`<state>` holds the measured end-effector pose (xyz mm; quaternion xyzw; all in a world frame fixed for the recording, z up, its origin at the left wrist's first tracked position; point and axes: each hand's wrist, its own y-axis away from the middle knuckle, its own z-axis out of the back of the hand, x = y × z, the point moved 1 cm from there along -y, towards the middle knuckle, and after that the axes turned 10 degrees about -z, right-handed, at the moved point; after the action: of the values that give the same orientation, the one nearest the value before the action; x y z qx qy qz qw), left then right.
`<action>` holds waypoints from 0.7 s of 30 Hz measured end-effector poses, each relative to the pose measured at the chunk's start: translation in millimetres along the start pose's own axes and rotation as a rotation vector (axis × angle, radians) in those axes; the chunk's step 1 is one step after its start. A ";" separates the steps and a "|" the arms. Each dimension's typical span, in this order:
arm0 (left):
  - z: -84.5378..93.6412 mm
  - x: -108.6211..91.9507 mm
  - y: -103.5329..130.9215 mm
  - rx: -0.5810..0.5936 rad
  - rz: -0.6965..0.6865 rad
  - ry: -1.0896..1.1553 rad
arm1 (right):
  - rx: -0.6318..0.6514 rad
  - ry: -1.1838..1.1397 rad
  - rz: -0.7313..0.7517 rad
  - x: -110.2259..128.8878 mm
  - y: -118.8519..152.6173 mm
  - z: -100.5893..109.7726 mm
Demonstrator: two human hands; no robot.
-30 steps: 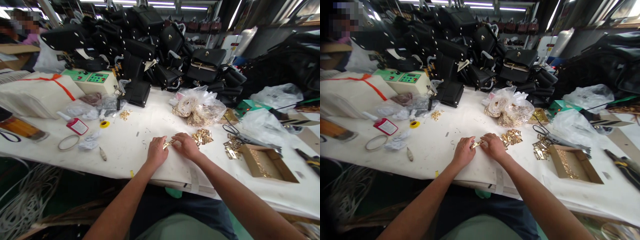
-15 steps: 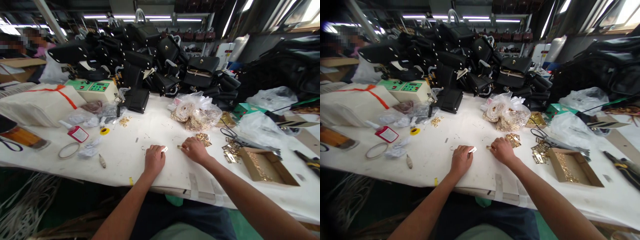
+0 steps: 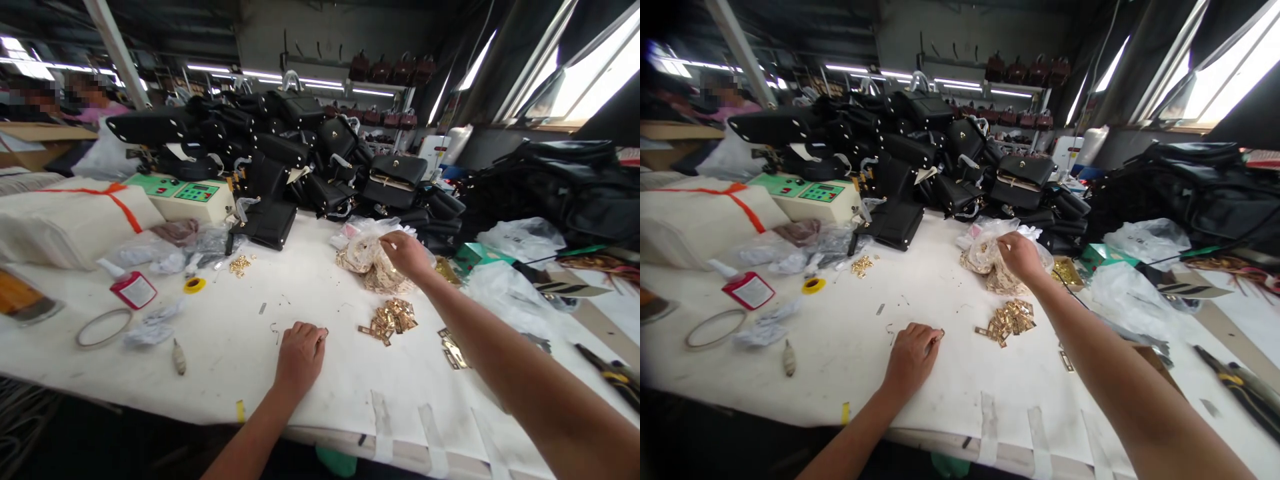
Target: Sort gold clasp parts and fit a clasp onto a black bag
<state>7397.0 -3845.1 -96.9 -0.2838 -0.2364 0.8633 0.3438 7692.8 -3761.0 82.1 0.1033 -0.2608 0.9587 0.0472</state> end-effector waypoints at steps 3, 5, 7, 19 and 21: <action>0.8 0.8 -1.1 -0.012 0.001 0.010 | 0.168 0.261 0.051 8.8 -38.9 -12.3; 2.3 1.0 -2.0 -0.016 0.012 0.026 | 0.248 0.340 0.088 15.8 -55.9 -26.7; 3.3 1.5 -2.6 -0.014 0.025 0.043 | 0.313 0.380 0.105 20.8 -68.1 -42.9; 2.7 7.5 -8.4 -0.016 0.048 0.094 | 0.396 0.439 0.150 36.4 -90.1 -77.8; 3.6 7.9 -8.7 -0.017 0.059 0.097 | 0.455 0.463 0.120 34.9 -96.9 -78.9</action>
<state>7393.9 -3834.4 -91.6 -0.3350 -0.2184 0.8562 0.3270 7659.0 -3636.3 70.9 -0.1250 -0.0278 0.9915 0.0242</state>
